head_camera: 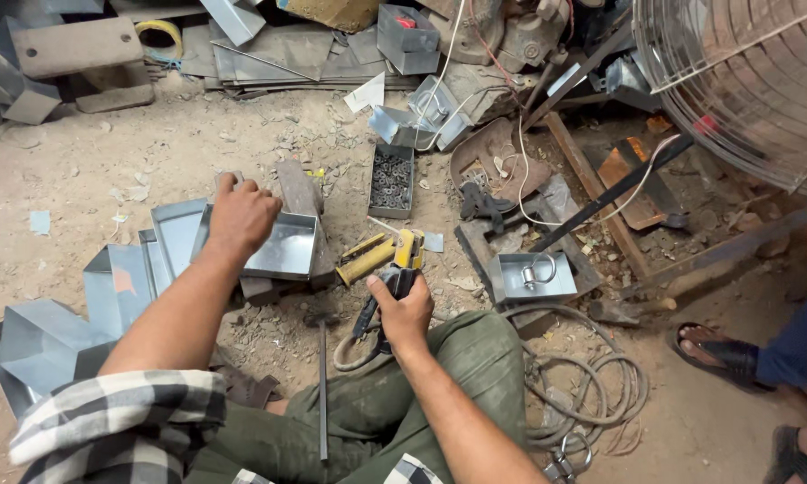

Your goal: The person welds the seams of metal boxes using an electrode holder and strikes the metal with a hammer to shape the parts on a workshop floor.

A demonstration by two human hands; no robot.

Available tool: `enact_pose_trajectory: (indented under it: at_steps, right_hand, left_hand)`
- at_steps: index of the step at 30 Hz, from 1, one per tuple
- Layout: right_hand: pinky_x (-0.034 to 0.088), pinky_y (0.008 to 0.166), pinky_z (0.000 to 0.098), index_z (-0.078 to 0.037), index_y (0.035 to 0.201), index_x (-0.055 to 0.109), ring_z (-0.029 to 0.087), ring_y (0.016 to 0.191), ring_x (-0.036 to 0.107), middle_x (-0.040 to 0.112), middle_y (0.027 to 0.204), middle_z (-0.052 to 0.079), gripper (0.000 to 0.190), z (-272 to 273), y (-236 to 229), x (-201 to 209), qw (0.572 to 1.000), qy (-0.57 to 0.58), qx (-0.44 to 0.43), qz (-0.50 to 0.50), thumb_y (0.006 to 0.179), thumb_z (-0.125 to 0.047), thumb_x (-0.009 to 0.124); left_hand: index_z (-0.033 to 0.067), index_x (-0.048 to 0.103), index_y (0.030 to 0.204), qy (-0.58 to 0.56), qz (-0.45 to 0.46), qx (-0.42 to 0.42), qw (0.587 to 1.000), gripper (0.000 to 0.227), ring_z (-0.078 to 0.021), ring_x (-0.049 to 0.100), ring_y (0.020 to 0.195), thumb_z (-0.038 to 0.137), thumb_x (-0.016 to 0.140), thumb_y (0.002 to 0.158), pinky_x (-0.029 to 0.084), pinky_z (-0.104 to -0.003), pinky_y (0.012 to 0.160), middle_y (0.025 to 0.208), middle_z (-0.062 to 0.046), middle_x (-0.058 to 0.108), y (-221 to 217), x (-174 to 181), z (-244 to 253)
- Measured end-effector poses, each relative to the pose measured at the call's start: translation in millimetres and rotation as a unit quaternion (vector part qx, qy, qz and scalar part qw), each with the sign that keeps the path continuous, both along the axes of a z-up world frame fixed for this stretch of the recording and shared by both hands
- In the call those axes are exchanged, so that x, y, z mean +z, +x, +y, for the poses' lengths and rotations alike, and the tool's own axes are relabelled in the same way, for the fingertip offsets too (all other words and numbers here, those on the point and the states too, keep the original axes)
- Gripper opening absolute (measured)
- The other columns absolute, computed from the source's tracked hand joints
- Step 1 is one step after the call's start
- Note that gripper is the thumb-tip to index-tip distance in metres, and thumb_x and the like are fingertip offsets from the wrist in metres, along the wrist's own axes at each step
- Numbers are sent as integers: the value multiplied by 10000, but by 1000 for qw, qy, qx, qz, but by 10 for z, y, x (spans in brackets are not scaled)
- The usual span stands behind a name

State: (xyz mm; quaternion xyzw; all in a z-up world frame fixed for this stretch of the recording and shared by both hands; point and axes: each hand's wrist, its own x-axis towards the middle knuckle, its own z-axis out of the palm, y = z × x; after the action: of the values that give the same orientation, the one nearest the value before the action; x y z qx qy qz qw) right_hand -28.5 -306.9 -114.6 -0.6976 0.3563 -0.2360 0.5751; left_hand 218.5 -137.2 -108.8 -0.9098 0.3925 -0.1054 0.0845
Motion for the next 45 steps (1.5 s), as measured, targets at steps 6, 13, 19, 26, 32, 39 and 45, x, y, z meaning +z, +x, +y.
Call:
enact_pose_trajectory:
  at_steps: [6, 13, 19, 26, 32, 39, 45]
  right_hand:
    - [545, 570, 353, -50, 913, 630, 163, 589, 649, 670, 718, 36, 435, -37, 18, 52, 1000, -28, -4, 0, 733, -366, 869]
    - [555, 703, 377, -40, 992, 653, 221, 706, 686, 701, 786, 73, 468, 61, -73, 231, 982, -175, 51, -42, 745, -374, 867]
    - [557, 698, 377, -58, 1046, 648, 230, 702, 682, 698, 796, 73, 464, 167, -180, 385, 974, -189, 107, -64, 755, -363, 841]
    - [564, 683, 378, -62, 986, 649, 226, 689, 702, 697, 759, 65, 448, 125, -243, 234, 974, -201, 98, -32, 747, -382, 851]
    - [543, 701, 376, -61, 1040, 645, 196, 736, 661, 675, 854, 32, 432, -179, -119, -259, 993, -77, 13, -83, 786, -336, 860]
    - [526, 727, 455, -93, 1074, 627, 214, 784, 615, 619, 886, 36, 366, -1330, 463, -988, 910, 391, -134, -41, 882, -384, 739]
    - [487, 798, 460, -72, 1126, 614, 228, 885, 586, 600, 991, 70, 399, -1677, 461, -1457, 922, 330, -146, 140, 891, -375, 724]
  left_hand:
    - [252, 734, 876, -38, -120, -55, 991, 166, -108, 637, 1026, 162, 600, 912, 350, -439, 1124, 905, 77, 705, -136, 262, 211]
    - [229, 763, 978, -226, -225, -25, 947, 124, -116, 616, 1033, 151, 667, 992, 321, -430, 1113, 930, 90, 677, -821, 191, 416]
    - [233, 778, 998, -225, -200, 11, 953, 108, -137, 621, 1071, 189, 719, 920, 286, -423, 1119, 950, 92, 699, -1091, 99, 502]
    - [239, 777, 1072, -134, -94, 11, 986, 178, -143, 626, 1065, 319, 719, 924, 288, -433, 1083, 988, 69, 728, -1058, 331, 532]
    - [176, 722, 1282, -218, 60, 45, 973, 496, -209, 631, 1099, 432, 745, 858, 380, -436, 936, 1151, -65, 733, -1499, 478, 537]
    - [195, 699, 1250, -170, 483, 195, 837, 545, -316, 723, 1050, 501, 769, 805, 565, -456, 929, 1107, -142, 754, -2522, -46, 466]
    - [161, 664, 1216, -63, 509, 173, 841, 547, -352, 678, 1115, 498, 775, 799, 539, -490, 940, 1136, -134, 730, -2672, -556, 370]
